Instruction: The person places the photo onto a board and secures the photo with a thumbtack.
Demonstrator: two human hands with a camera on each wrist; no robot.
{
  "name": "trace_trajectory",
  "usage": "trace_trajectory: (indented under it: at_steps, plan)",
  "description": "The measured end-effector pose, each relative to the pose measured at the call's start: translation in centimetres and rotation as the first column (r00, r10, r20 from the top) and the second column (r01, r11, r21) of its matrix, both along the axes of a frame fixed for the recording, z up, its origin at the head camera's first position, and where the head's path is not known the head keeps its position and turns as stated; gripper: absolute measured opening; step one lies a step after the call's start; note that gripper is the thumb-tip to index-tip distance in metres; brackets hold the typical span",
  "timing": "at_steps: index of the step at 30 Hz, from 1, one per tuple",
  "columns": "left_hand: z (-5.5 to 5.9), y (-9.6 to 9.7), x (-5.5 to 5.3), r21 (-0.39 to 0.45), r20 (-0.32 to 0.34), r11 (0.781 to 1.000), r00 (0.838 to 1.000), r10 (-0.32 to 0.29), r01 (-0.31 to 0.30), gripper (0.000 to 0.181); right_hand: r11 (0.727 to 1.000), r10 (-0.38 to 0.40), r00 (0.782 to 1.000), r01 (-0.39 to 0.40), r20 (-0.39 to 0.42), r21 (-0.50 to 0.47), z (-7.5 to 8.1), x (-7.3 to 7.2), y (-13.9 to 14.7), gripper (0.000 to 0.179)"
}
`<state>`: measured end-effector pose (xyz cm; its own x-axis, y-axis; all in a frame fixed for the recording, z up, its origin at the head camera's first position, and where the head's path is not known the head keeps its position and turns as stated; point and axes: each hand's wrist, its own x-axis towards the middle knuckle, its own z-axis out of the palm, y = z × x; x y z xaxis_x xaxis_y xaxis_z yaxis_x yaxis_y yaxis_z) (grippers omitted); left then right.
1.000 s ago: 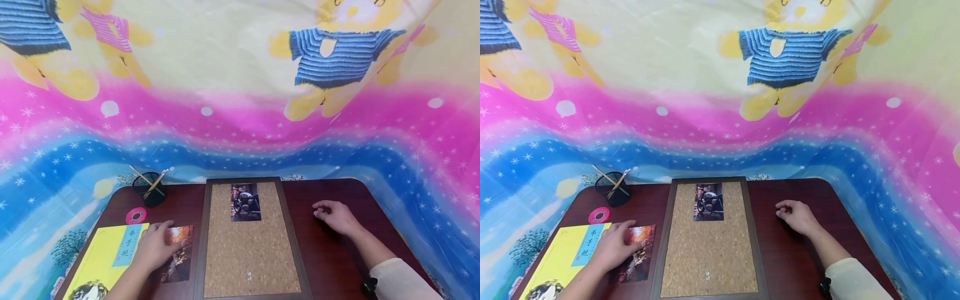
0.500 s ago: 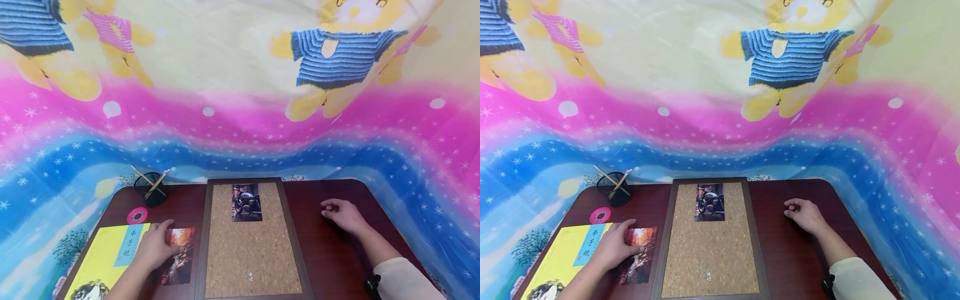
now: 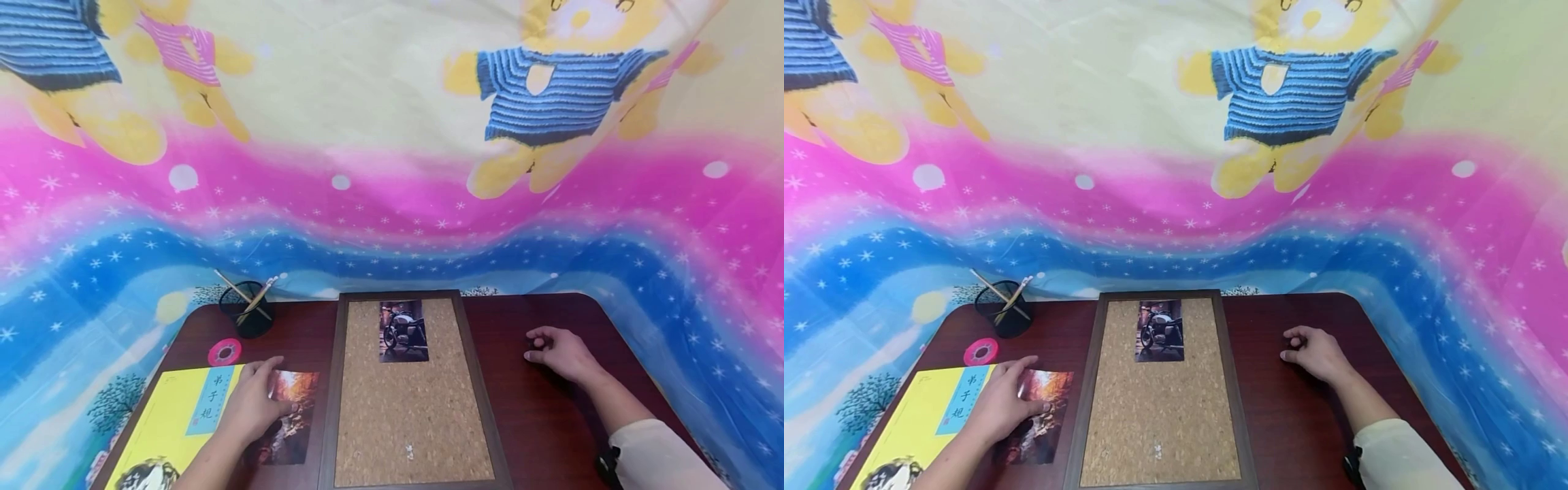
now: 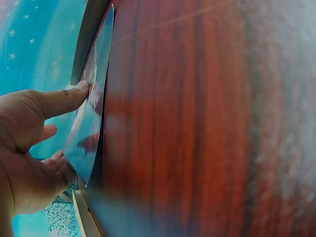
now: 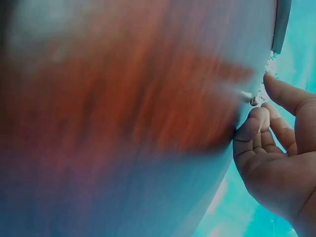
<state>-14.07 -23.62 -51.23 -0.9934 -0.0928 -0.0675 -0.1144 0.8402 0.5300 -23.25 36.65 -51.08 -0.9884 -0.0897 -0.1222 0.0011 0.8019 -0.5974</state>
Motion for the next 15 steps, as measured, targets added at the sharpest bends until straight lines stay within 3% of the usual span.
trace_trajectory:
  at_steps: [6,15]
  plan:
    - [0.08,-0.14,-0.15,-0.008,0.019,1.0,1.0,0.001,-0.001,0.097,0.999,0.012,1.0,-0.011,-0.01,0.044,-0.06,-0.49,0.27,0.036]
    - [0.07,-0.58,-0.18,-0.031,-0.01,0.999,0.999,-0.031,0.031,0.086,0.997,0.044,0.998,-0.04,-0.046,0.072,-0.3,-0.76,0.3,0.023]
